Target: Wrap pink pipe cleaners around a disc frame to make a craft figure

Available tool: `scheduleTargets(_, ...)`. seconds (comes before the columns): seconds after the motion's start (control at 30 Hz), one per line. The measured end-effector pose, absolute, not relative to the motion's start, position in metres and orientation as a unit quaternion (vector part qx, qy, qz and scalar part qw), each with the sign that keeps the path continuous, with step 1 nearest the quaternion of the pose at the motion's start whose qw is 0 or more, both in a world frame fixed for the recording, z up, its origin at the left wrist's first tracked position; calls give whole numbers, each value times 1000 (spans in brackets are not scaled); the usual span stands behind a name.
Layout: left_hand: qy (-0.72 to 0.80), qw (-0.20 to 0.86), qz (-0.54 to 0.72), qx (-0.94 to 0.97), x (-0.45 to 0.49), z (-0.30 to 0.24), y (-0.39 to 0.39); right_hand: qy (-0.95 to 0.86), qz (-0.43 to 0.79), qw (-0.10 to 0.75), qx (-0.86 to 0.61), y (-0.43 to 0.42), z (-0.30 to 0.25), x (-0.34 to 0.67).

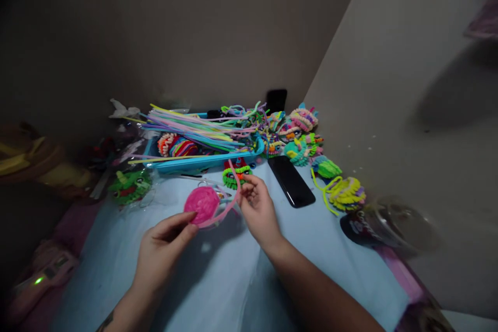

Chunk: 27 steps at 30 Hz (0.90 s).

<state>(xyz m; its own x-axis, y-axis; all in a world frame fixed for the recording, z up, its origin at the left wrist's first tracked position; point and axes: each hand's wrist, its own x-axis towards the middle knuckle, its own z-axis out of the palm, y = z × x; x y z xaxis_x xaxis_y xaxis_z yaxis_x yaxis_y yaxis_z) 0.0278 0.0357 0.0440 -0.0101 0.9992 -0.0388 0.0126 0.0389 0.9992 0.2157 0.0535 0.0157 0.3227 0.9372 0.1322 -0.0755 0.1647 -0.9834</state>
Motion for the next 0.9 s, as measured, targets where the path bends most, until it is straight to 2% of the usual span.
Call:
scheduleTargets(0.17,435,576,466,511,26,49,35,-463,317,627,-540,51,19,225)
scheduleTargets(0.3,420,591,450,522,25,50,34,-493,228,636,-548,48,20,231)
scheduleTargets(0.4,440,574,457,518,26,49,36,-521,159,629,-555,47,23,236)
scheduleTargets(0.53,538,494,485,480,26,44,40,-501,101,659,-552,48,27,238)
scheduleTargets(0.67,587,447,491,462,25,40,41,-516,115,663,-530,43,28,232)
scheduleTargets(0.9,575,448,501,467,26,34,39,-548,203,666,-463,32,36,217)
